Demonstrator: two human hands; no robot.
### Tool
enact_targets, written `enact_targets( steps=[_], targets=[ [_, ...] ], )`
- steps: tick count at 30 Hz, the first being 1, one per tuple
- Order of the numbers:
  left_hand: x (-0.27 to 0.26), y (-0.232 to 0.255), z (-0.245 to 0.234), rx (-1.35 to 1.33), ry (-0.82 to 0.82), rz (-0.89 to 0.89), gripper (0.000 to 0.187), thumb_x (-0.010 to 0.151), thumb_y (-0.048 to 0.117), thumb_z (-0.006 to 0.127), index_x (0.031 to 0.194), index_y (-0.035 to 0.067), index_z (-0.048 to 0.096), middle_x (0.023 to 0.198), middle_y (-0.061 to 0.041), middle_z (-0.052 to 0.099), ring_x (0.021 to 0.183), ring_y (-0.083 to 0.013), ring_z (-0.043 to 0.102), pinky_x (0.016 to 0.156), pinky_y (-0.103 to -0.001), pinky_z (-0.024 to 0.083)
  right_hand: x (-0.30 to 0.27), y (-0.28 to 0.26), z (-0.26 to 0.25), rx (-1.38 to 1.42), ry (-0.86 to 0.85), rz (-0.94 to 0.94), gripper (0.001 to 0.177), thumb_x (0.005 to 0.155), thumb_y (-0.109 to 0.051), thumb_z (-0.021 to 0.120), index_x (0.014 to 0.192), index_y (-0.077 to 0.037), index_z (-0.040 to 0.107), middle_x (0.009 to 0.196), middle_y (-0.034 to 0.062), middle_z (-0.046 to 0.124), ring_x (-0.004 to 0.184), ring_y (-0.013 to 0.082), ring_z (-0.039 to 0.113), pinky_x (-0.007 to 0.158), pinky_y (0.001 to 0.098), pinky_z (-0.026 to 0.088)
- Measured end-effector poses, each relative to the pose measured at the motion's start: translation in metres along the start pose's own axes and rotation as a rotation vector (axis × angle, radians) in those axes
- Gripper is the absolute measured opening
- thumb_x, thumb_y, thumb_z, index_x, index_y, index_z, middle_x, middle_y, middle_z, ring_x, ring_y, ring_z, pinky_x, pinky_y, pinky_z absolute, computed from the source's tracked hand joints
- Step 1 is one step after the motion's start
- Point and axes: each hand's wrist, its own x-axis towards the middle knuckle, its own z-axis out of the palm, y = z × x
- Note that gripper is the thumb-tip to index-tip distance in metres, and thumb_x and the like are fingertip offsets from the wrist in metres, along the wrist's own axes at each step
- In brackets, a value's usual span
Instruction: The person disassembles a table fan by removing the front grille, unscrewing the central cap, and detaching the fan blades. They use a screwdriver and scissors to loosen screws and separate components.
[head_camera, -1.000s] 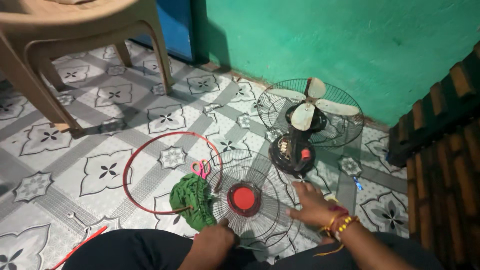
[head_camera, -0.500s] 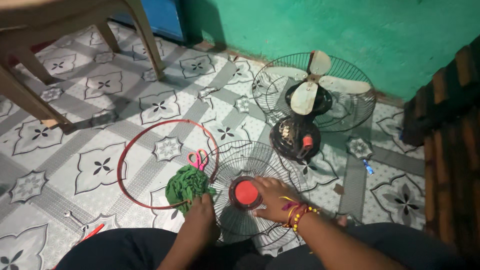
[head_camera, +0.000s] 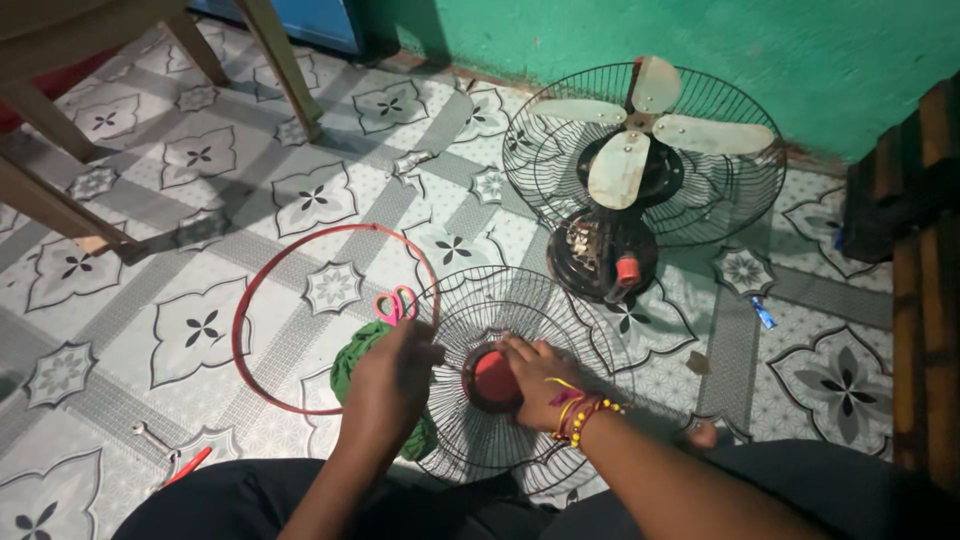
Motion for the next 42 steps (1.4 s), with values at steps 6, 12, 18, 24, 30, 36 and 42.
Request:
enact_targets(
  steps=[6, 12, 18, 24, 30, 36, 42],
  targets=[
    [0.007, 0.0, 0.015, -0.023, -0.002, 0.055, 0.021, 0.09, 0.006, 0.062, 0.11, 0.002, 0.065, 0.097, -0.018, 0.076, 0.091, -0.037, 0.073, 0.077, -0.044, 0.056, 0.0, 0.001, -0.001, 0.04, -0.036, 0.012, 0.101, 0.07, -0.032, 0.088, 0.154, -0.021, 0.034, 0.165, -0.0059, 0.025, 0.145, 0.0264, 0.031, 0.115, 0.0537, 0.033],
    [0.003, -0.003, 0.02, -0.041, -0.041, 0.044, 0.024, 0.089, 0.002, 0.059, 0.113, 0.001, 0.064, 0.095, -0.018, 0.076, 0.088, -0.035, 0.075, 0.076, -0.044, 0.057, 0.001, 0.0, -0.001, 0.077, -0.034, 0.013, 0.096, 0.072, -0.031, 0.087, 0.154, -0.021, 0.037, 0.166, -0.0071, 0.025, 0.146, 0.0255, 0.031, 0.114, 0.0551, 0.033],
    [0.003, -0.002, 0.022, -0.021, -0.021, 0.115, 0.023, 0.09, 0.002, 0.059, 0.113, 0.0, 0.063, 0.095, -0.02, 0.074, 0.088, -0.038, 0.072, 0.076, -0.046, 0.055, 0.001, 0.002, 0.001, 0.058, -0.033, 0.017, 0.098, 0.07, -0.03, 0.088, 0.154, -0.022, 0.037, 0.165, -0.0071, 0.027, 0.147, 0.0254, 0.031, 0.114, 0.0544, 0.033],
    [0.002, 0.0, 0.02, -0.017, -0.026, 0.086, 0.024, 0.089, 0.002, 0.06, 0.112, -0.001, 0.063, 0.099, -0.021, 0.073, 0.091, -0.0388, 0.071, 0.078, -0.046, 0.055, 0.0, 0.001, -0.001, 0.024, -0.075, 0.022, 0.098, 0.072, -0.031, 0.087, 0.155, -0.025, 0.034, 0.166, -0.0064, 0.025, 0.148, 0.0267, 0.029, 0.114, 0.0543, 0.034],
    [0.001, -0.001, 0.02, 0.005, -0.02, 0.1, 0.028, 0.086, -0.002, 0.057, 0.114, -0.002, 0.063, 0.102, -0.023, 0.072, 0.093, -0.0401, 0.07, 0.079, -0.046, 0.055, 0.001, -0.001, -0.003, 0.076, -0.079, 0.027, 0.102, 0.072, -0.027, 0.088, 0.156, -0.025, 0.032, 0.168, -0.0086, 0.02, 0.149, 0.0246, 0.027, 0.117, 0.0553, 0.031],
    [0.002, -0.001, 0.021, 0.004, -0.011, 0.094, 0.029, 0.086, -0.002, 0.058, 0.115, -0.001, 0.063, 0.101, -0.023, 0.072, 0.091, -0.0402, 0.071, 0.078, -0.046, 0.056, 0.0, 0.001, -0.003, 0.077, -0.091, 0.022, 0.1, 0.071, -0.026, 0.088, 0.156, -0.024, 0.033, 0.168, -0.0083, 0.02, 0.15, 0.0236, 0.027, 0.116, 0.0547, 0.032],
    [-0.001, 0.008, 0.015, -0.008, -0.073, 0.142, 0.025, 0.088, 0.001, 0.058, 0.113, 0.002, 0.063, 0.1, -0.02, 0.071, 0.091, -0.0396, 0.07, 0.077, -0.046, 0.055, 0.002, 0.004, 0.005, 0.103, -0.052, -0.008, 0.103, 0.07, -0.024, 0.087, 0.156, -0.025, 0.031, 0.169, -0.009, 0.021, 0.146, 0.0241, 0.032, 0.115, 0.0506, 0.035]
  ],
)
